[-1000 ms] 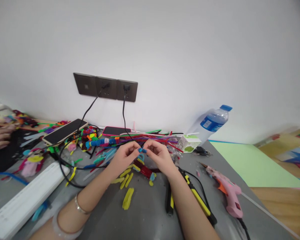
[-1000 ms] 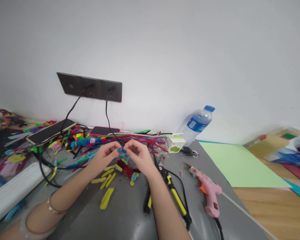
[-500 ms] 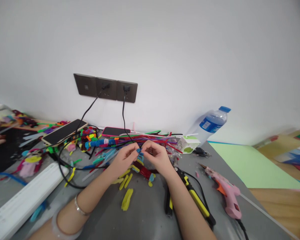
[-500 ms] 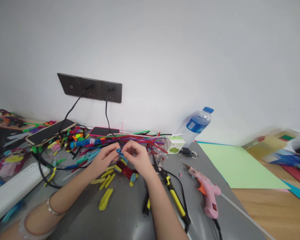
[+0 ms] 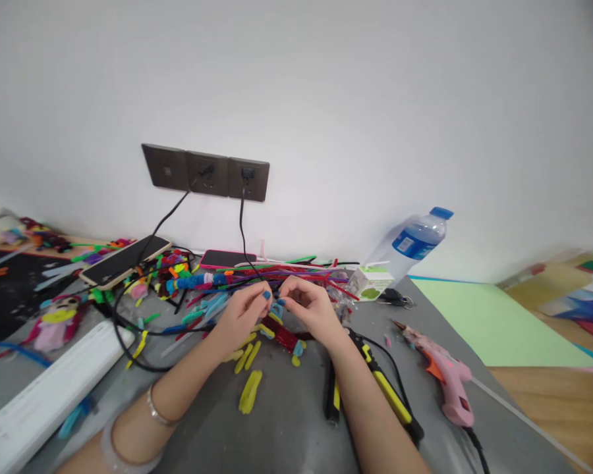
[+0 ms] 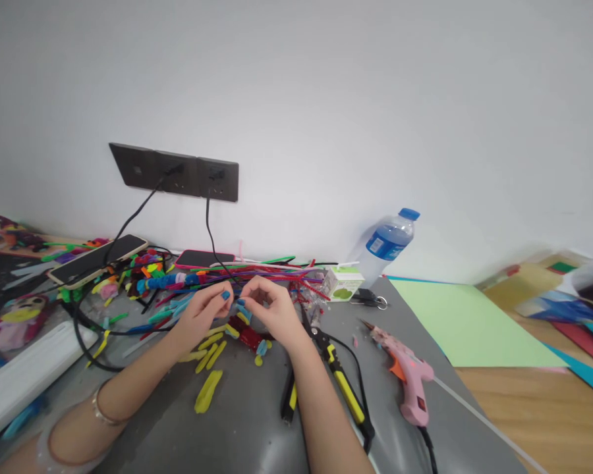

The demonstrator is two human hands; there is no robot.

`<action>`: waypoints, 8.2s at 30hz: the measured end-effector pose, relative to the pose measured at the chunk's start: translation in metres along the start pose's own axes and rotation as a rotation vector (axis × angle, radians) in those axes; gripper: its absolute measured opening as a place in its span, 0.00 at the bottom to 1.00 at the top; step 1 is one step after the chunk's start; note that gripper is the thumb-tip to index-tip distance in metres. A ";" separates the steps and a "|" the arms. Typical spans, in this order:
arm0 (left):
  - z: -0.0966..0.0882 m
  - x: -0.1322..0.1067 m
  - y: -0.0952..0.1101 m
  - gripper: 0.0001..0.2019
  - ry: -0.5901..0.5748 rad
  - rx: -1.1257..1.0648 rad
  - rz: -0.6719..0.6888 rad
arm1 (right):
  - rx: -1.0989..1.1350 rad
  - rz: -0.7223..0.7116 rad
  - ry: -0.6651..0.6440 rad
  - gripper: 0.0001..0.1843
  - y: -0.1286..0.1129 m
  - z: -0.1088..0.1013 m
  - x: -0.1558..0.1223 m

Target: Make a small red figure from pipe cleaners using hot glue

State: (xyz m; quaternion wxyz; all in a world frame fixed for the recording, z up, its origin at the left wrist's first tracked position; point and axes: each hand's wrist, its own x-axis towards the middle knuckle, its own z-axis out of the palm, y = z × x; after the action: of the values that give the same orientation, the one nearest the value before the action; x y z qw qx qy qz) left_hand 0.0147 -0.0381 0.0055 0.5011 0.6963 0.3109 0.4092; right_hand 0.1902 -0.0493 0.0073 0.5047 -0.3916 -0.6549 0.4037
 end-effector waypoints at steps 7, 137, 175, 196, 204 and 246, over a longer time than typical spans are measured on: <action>0.001 0.004 -0.002 0.14 0.036 -0.004 -0.048 | -0.020 0.053 -0.026 0.07 0.001 0.003 0.000; 0.006 0.003 0.003 0.12 -0.058 -0.264 -0.212 | -0.091 0.013 -0.045 0.09 -0.003 0.004 -0.004; -0.007 0.011 -0.007 0.06 0.068 0.008 -0.044 | 0.078 -0.152 0.365 0.12 0.005 0.000 0.001; -0.004 0.008 -0.005 0.05 0.015 0.148 0.057 | -1.216 0.620 0.381 0.41 -0.023 0.016 -0.141; -0.007 0.008 -0.007 0.05 -0.018 0.112 0.067 | -0.694 0.562 0.473 0.37 -0.032 -0.043 -0.155; -0.002 0.005 -0.003 0.04 -0.024 0.035 0.051 | -0.949 -0.244 -0.056 0.40 -0.074 0.017 -0.140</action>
State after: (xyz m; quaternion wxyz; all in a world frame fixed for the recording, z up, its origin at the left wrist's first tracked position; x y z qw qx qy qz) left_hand 0.0154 -0.0318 0.0047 0.4817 0.7176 0.2941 0.4082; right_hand 0.1912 -0.2073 0.0249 0.2964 -0.4877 -0.8211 0.0090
